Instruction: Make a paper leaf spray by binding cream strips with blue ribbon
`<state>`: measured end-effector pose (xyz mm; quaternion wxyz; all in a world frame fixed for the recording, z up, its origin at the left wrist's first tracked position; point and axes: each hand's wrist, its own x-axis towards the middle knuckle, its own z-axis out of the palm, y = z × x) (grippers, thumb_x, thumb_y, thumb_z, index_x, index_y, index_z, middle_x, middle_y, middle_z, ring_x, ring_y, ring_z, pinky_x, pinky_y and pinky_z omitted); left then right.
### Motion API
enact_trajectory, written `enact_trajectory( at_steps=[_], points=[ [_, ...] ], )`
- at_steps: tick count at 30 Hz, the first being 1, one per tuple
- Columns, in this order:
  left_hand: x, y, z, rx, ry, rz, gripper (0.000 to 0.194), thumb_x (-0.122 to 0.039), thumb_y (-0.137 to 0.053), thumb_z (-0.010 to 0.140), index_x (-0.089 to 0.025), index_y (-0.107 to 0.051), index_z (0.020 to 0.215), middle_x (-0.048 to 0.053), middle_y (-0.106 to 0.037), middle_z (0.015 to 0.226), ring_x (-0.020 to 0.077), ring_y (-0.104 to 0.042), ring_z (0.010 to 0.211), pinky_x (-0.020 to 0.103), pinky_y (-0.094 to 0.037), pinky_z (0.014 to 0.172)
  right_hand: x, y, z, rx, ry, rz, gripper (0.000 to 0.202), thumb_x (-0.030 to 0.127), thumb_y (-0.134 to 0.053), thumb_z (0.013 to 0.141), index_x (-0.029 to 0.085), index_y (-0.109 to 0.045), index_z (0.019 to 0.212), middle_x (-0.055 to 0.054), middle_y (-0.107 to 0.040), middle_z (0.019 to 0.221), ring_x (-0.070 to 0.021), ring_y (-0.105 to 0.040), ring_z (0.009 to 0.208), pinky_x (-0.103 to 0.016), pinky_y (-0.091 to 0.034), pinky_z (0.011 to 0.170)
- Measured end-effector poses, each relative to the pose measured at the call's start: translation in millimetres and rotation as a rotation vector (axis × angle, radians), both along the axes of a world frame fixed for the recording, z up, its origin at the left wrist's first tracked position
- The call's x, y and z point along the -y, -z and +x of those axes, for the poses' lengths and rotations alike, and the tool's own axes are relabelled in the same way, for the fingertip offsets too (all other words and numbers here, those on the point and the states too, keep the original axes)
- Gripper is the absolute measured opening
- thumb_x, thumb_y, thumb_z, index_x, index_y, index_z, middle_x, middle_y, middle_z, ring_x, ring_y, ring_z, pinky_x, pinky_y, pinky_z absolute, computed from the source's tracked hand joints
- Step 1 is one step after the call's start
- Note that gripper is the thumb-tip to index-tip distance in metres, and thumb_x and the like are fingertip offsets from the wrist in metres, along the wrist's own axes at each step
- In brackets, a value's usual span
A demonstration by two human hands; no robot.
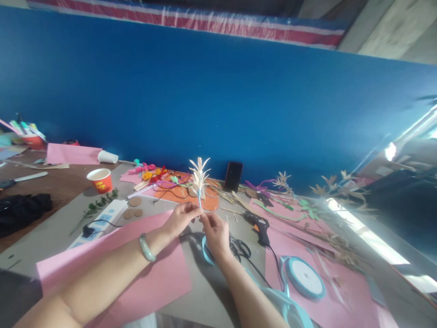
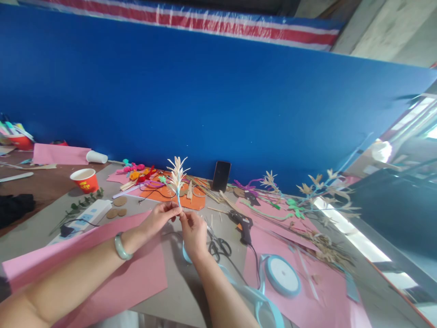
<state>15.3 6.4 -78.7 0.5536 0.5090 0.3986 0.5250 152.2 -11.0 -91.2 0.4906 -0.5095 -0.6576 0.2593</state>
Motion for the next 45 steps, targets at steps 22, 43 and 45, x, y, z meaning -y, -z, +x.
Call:
enact_trajectory(
  at_steps=[22,43,45],
  points=[
    [6.2,4.4,-0.1,-0.253,0.066,0.105,0.026,-0.037,-0.065,0.076,-0.013,-0.057,0.07,-0.001,-0.055,0.061,0.0094,-0.047,0.055,0.021,-0.036,0.052,-3.1,-16.8,11.6,-0.397,-0.036,-0.151,0.026,0.04,-0.071,0.07,0.015,-0.066,0.071,-0.003,-0.067,0.065,-0.0136,-0.056,0.056,-0.025,-0.044,0.055],
    [-0.4,7.1,-0.5,0.166,0.296,-0.377,0.043,-0.054,-0.058,0.078,-0.012,-0.064,0.073,0.005,-0.064,0.065,0.0098,-0.053,0.05,0.021,-0.036,0.048,-5.9,-14.6,16.6,-0.445,-0.054,-0.172,0.031,0.042,-0.069,0.071,0.016,-0.056,0.06,0.005,-0.046,0.05,-0.0071,-0.035,0.045,-0.021,-0.03,0.044],
    [-2.7,9.1,-1.0,0.177,0.29,-0.417,0.047,-0.056,-0.055,0.078,-0.011,-0.065,0.073,0.007,-0.065,0.065,0.0108,-0.054,0.05,0.021,-0.037,0.047,-5.6,-15.2,16.5,-0.448,-0.051,-0.174,0.031,0.042,-0.069,0.071,0.016,-0.055,0.06,0.005,-0.047,0.05,-0.0072,-0.035,0.045,-0.021,-0.03,0.044]
  ],
)
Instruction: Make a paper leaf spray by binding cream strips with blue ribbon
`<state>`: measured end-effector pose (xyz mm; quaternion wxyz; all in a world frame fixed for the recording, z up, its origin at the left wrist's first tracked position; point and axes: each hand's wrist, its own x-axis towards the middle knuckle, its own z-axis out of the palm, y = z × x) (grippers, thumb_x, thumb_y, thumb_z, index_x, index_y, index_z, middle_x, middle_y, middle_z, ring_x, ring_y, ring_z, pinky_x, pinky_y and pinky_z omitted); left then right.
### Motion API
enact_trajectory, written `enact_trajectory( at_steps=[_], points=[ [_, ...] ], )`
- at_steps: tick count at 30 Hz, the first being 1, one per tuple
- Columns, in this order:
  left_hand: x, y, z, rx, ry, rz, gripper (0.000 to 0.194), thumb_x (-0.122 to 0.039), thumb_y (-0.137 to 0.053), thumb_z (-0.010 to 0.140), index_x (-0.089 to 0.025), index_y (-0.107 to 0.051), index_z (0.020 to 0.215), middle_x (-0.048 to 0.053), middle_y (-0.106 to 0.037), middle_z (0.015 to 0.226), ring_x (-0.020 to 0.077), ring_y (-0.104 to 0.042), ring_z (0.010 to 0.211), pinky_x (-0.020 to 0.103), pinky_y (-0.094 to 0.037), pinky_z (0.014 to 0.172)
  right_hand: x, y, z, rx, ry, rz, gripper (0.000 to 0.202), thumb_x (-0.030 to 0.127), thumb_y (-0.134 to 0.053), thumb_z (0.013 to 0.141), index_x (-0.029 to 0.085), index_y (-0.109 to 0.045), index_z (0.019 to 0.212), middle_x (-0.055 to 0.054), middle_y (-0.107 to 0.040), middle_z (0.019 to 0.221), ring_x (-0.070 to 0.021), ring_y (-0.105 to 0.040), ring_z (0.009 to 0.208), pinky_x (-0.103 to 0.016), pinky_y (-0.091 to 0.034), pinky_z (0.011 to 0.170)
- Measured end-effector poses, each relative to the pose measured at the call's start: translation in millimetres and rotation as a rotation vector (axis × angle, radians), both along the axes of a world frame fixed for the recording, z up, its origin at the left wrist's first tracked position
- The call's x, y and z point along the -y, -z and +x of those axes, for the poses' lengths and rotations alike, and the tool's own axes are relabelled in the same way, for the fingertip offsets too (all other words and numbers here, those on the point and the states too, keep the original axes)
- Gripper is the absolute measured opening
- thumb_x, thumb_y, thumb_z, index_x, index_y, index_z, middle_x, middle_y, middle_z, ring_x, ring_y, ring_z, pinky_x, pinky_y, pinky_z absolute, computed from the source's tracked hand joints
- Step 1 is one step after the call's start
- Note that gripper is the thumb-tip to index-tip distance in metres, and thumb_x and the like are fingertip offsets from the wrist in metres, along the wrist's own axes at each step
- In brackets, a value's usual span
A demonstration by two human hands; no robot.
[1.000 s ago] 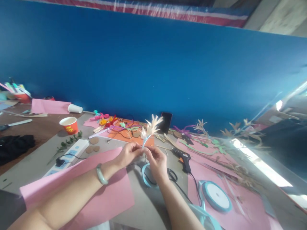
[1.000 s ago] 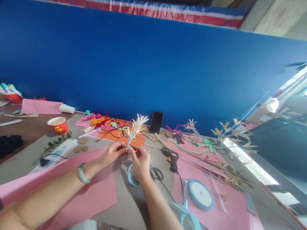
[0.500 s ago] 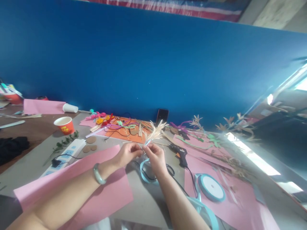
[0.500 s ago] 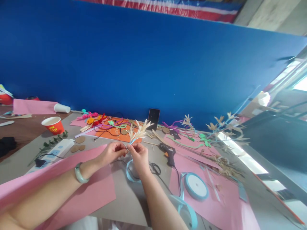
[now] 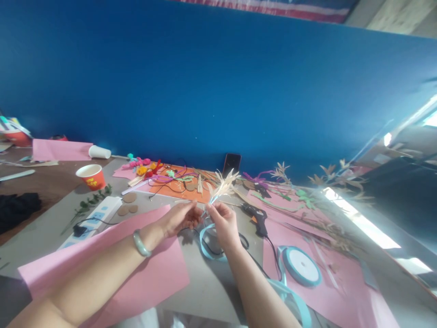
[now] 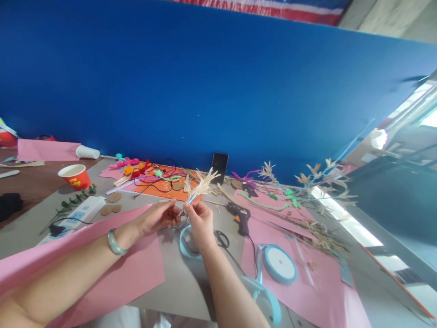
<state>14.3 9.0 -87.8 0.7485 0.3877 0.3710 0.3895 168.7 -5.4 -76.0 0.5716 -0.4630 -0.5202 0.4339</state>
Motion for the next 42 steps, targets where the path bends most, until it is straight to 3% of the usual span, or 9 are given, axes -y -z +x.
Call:
enact_trajectory(
  at_steps=[4,9,13,16,21,27,42],
  points=[
    [-0.7,-2.0,-0.9,0.02,-0.006,-0.032,0.051,-0.06,-0.053,0.078,-0.01,-0.066,0.07,0.009,-0.065,0.065,0.0115,-0.054,0.05,0.023,-0.039,0.049,1.1,-2.0,-0.2,0.029,0.004,-0.007,0.032,0.042,-0.067,0.072,0.017,-0.053,0.059,0.005,-0.046,0.05,-0.0077,-0.035,0.046,-0.021,-0.03,0.045],
    [4.0,-4.3,1.0,-0.054,0.004,0.197,0.032,-0.042,-0.077,0.064,-0.012,-0.066,0.07,0.001,-0.059,0.059,0.0081,-0.048,0.05,0.021,-0.034,0.048,0.7,-1.7,-0.3,0.025,0.012,0.015,0.032,0.043,-0.068,0.072,0.017,-0.054,0.06,0.005,-0.044,0.049,-0.0076,-0.034,0.046,-0.021,-0.03,0.043],
    [5.5,-1.5,3.3,-0.115,-0.04,0.296,0.029,-0.037,-0.079,0.061,-0.012,-0.065,0.064,-0.002,-0.053,0.051,0.0077,-0.045,0.047,0.022,-0.032,0.048,0.6,-0.2,-0.9,0.019,-0.016,0.018,0.032,0.043,-0.068,0.072,0.017,-0.053,0.06,0.006,-0.042,0.048,-0.0073,-0.033,0.045,-0.021,-0.029,0.043],
    [6.5,-3.5,3.5,-0.1,-0.052,0.248,0.029,-0.037,-0.078,0.063,-0.012,-0.065,0.062,0.0,-0.056,0.052,0.0081,-0.047,0.049,0.022,-0.033,0.049,1.3,-0.3,-1.2,0.011,-0.034,0.005,0.033,0.043,-0.067,0.072,0.017,-0.052,0.059,0.006,-0.041,0.048,-0.007,-0.032,0.045,-0.021,-0.028,0.043],
    [9.2,-11.0,0.8,-0.034,0.044,0.131,0.028,-0.037,-0.076,0.066,-0.011,-0.066,0.065,0.002,-0.06,0.058,0.0089,-0.051,0.052,0.022,-0.036,0.053,0.5,0.6,-0.3,-0.015,-0.059,-0.016,0.033,0.044,-0.067,0.073,0.017,-0.052,0.062,0.006,-0.043,0.05,-0.0075,-0.033,0.045,-0.021,-0.028,0.045],
    [5.8,-6.6,-1.0,0.014,0.134,0.087,0.029,-0.038,-0.074,0.068,-0.01,-0.068,0.071,0.003,-0.059,0.059,0.0079,-0.05,0.051,0.021,-0.036,0.051,-1.7,4.5,0.3,-0.091,-0.111,-0.03,0.034,0.044,-0.068,0.072,0.018,-0.051,0.061,0.006,-0.044,0.049,-0.0075,-0.033,0.045,-0.022,-0.028,0.045],
    [5.5,-7.7,-3.7,0.022,0.161,0.181,0.033,-0.036,-0.076,0.067,-0.012,-0.054,0.06,-0.003,-0.049,0.054,0.0071,-0.044,0.051,0.021,-0.031,0.052,3.0,-1.3,-5.1,-0.205,-0.243,-0.023,0.03,0.042,-0.066,0.077,0.018,-0.053,0.064,0.007,-0.041,0.051,-0.0075,-0.033,0.048,-0.021,-0.028,0.048]
  ],
)
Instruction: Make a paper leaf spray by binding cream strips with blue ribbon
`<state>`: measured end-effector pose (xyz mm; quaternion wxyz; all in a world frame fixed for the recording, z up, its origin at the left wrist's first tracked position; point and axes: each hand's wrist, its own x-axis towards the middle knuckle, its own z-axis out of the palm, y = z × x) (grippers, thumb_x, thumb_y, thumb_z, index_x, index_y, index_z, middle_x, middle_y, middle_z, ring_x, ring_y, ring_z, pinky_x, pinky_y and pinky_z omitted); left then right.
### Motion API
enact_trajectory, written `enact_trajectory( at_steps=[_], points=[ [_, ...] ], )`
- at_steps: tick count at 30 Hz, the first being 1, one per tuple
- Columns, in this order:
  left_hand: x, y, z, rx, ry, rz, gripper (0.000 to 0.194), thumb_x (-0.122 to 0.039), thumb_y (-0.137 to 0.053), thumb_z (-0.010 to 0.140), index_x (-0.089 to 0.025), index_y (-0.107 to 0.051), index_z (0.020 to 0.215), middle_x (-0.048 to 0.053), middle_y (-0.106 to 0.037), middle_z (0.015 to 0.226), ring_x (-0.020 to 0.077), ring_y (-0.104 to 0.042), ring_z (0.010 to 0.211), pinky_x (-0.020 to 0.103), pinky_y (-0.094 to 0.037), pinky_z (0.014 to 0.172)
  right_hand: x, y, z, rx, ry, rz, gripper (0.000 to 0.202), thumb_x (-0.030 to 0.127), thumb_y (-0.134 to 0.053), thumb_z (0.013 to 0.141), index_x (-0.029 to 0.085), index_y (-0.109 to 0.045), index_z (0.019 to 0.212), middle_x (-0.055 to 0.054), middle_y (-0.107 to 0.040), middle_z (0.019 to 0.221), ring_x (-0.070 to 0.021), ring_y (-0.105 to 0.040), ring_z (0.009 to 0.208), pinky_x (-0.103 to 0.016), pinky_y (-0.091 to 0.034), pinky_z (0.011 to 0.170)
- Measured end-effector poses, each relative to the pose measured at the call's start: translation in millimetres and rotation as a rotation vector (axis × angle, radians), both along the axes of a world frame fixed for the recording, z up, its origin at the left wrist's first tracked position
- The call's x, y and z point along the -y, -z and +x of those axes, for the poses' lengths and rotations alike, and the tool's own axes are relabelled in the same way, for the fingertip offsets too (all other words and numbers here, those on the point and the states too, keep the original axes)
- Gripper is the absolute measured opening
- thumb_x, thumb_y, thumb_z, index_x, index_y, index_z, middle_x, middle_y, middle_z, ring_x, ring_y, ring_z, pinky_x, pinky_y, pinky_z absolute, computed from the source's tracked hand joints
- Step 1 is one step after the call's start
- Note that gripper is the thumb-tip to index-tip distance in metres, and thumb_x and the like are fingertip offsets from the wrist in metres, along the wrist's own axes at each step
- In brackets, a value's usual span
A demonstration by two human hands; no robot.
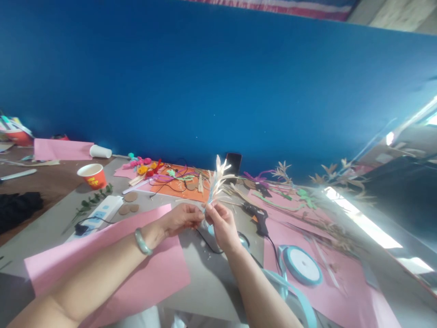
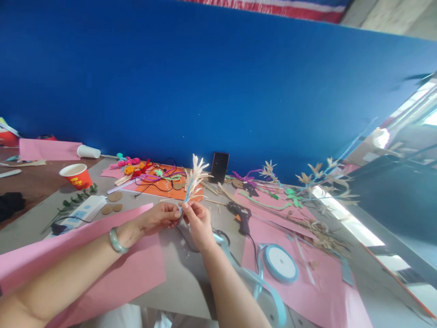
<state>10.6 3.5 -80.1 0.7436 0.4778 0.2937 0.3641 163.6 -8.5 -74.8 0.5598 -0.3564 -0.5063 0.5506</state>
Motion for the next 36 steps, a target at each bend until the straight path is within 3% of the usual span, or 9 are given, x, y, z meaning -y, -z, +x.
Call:
enact_trajectory(
  at_steps=[7,13,17,23,30,36],
  points=[
    [-0.5,4.0,3.8,-0.056,-0.068,0.042,0.033,-0.035,-0.078,0.063,-0.012,-0.055,0.058,-0.003,-0.048,0.051,0.0067,-0.042,0.048,0.022,-0.029,0.049,1.5,0.0,1.7,0.071,0.062,-0.003,0.027,0.04,-0.069,0.074,0.016,-0.06,0.066,0.004,-0.05,0.054,-0.0076,-0.037,0.047,-0.021,-0.032,0.048],
    [-0.5,4.8,5.8,-0.149,-0.176,0.102,0.03,-0.034,-0.078,0.06,-0.011,-0.06,0.06,-0.003,-0.051,0.05,0.0067,-0.042,0.047,0.021,-0.03,0.048,2.8,-1.8,-1.7,0.067,0.101,-0.011,0.025,0.033,-0.077,0.065,0.017,-0.059,0.064,0.001,-0.062,0.06,-0.0115,-0.053,0.054,-0.024,-0.044,0.056],
    [-1.0,3.7,4.5,-0.171,-0.15,0.129,0.026,-0.03,-0.079,0.059,-0.011,-0.061,0.059,-0.003,-0.052,0.048,0.0064,-0.042,0.045,0.021,-0.03,0.046,3.1,-2.0,-2.3,0.076,0.12,-0.028,0.025,0.033,-0.076,0.066,0.017,-0.058,0.06,0.003,-0.057,0.053,-0.0087,-0.048,0.046,-0.022,-0.041,0.049],
    [-0.3,3.1,3.7,-0.142,-0.107,0.107,0.032,-0.035,-0.079,0.06,-0.012,-0.058,0.053,-0.004,-0.05,0.044,0.0066,-0.042,0.042,0.021,-0.031,0.045,5.6,-4.4,-2.6,0.023,-0.01,-0.077,0.026,0.037,-0.074,0.069,0.017,-0.058,0.063,0.003,-0.06,0.055,-0.0107,-0.051,0.045,-0.024,-0.044,0.048],
    [-0.5,0.9,1.8,-0.091,-0.026,0.004,0.03,-0.037,-0.078,0.063,-0.01,-0.064,0.061,0.002,-0.062,0.055,0.0097,-0.054,0.047,0.022,-0.036,0.048,-0.1,2.8,1.3,-0.006,0.001,-0.075,0.028,0.037,-0.075,0.07,0.018,-0.056,0.062,0.007,-0.05,0.048,-0.0065,-0.041,0.042,-0.02,-0.034,0.043],
    [-0.3,3.2,0.5,-0.015,0.057,-0.046,0.03,-0.037,-0.077,0.066,-0.009,-0.066,0.066,0.005,-0.064,0.06,0.0092,-0.056,0.05,0.02,-0.036,0.047,-1.6,7.8,3.4,-0.055,-0.075,-0.133,0.03,0.041,-0.075,0.07,0.018,-0.055,0.066,0.004,-0.054,0.052,-0.0077,-0.045,0.042,-0.021,-0.039,0.042]
  ],
)
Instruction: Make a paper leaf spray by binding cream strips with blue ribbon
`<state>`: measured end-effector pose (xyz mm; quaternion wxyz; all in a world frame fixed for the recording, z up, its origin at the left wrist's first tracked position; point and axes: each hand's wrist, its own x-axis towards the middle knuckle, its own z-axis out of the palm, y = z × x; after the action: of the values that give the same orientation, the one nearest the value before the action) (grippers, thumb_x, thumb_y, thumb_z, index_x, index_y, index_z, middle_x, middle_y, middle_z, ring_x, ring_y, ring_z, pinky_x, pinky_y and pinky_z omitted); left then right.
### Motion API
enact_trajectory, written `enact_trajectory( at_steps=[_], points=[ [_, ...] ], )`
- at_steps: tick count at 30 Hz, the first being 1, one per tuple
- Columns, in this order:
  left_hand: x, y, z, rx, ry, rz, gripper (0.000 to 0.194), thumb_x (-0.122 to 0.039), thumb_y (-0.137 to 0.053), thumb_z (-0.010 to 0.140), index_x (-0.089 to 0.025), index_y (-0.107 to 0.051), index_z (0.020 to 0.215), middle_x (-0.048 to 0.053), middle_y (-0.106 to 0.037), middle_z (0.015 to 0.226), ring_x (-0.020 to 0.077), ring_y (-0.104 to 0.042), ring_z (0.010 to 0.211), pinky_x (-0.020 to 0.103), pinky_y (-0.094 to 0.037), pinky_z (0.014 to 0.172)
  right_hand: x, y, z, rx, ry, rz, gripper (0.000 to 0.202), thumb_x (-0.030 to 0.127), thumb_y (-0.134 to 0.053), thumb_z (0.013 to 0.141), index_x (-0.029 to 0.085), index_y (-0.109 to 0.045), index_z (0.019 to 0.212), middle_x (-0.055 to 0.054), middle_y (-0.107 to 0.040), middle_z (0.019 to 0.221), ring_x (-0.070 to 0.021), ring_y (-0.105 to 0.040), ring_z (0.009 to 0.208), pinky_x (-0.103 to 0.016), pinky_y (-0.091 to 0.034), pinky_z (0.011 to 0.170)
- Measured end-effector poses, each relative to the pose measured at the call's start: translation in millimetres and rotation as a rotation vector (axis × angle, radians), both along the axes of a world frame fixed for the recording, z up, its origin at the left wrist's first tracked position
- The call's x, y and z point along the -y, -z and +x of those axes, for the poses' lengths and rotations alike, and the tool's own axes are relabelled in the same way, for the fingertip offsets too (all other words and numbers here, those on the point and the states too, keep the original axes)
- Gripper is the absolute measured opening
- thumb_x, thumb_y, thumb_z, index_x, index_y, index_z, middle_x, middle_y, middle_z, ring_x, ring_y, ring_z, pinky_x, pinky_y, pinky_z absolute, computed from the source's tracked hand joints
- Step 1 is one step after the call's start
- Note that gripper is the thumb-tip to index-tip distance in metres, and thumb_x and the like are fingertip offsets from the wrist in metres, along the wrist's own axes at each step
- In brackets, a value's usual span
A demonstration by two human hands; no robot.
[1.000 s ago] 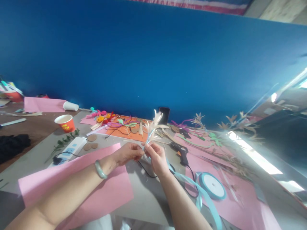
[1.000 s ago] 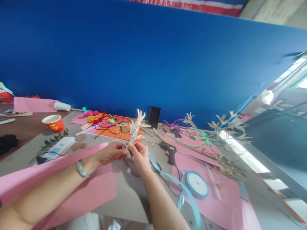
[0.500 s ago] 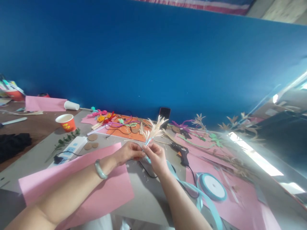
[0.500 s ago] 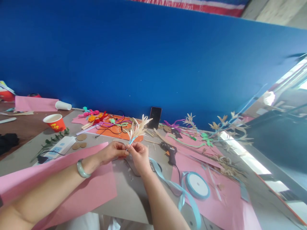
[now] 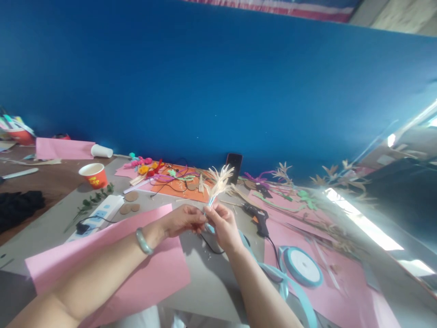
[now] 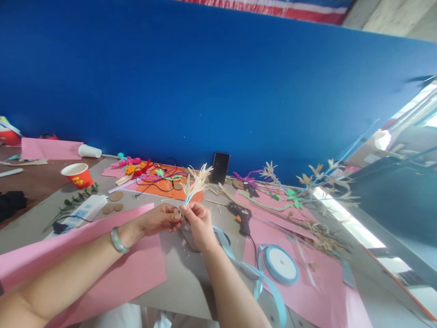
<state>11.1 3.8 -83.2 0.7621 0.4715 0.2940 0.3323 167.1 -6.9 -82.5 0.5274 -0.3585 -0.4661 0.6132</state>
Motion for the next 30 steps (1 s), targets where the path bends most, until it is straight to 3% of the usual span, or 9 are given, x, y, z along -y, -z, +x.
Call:
enact_trajectory(
  at_steps=[13,21,30],
  points=[
    [0.6,-5.2,-2.1,0.06,0.091,0.009,0.031,-0.038,-0.076,0.068,-0.009,-0.064,0.067,0.003,-0.059,0.06,0.0079,-0.051,0.051,0.02,-0.032,0.046,1.7,-5.0,-0.6,0.042,-0.045,0.01,0.038,0.051,-0.072,0.069,0.018,-0.055,0.067,0.003,-0.054,0.053,-0.0088,-0.047,0.043,-0.021,-0.042,0.043],
    [-2.0,3.8,2.8,0.003,-0.126,0.123,0.03,-0.034,-0.077,0.064,-0.011,-0.059,0.06,-0.002,-0.053,0.052,0.007,-0.047,0.048,0.02,-0.03,0.047,-1.1,-3.6,1.1,0.101,0.077,0.062,0.029,0.039,-0.075,0.067,0.017,-0.058,0.065,0.005,-0.053,0.054,-0.0068,-0.041,0.046,-0.02,-0.034,0.046],
    [-0.2,3.4,5.8,-0.064,-0.233,0.157,0.03,-0.032,-0.079,0.061,-0.011,-0.058,0.059,-0.003,-0.051,0.05,0.0061,-0.043,0.046,0.021,-0.029,0.047,1.5,-7.3,-2.3,0.117,0.126,0.08,0.027,0.031,-0.08,0.062,0.018,-0.056,0.061,0.003,-0.06,0.056,-0.0113,-0.053,0.053,-0.023,-0.042,0.054]
  ],
)
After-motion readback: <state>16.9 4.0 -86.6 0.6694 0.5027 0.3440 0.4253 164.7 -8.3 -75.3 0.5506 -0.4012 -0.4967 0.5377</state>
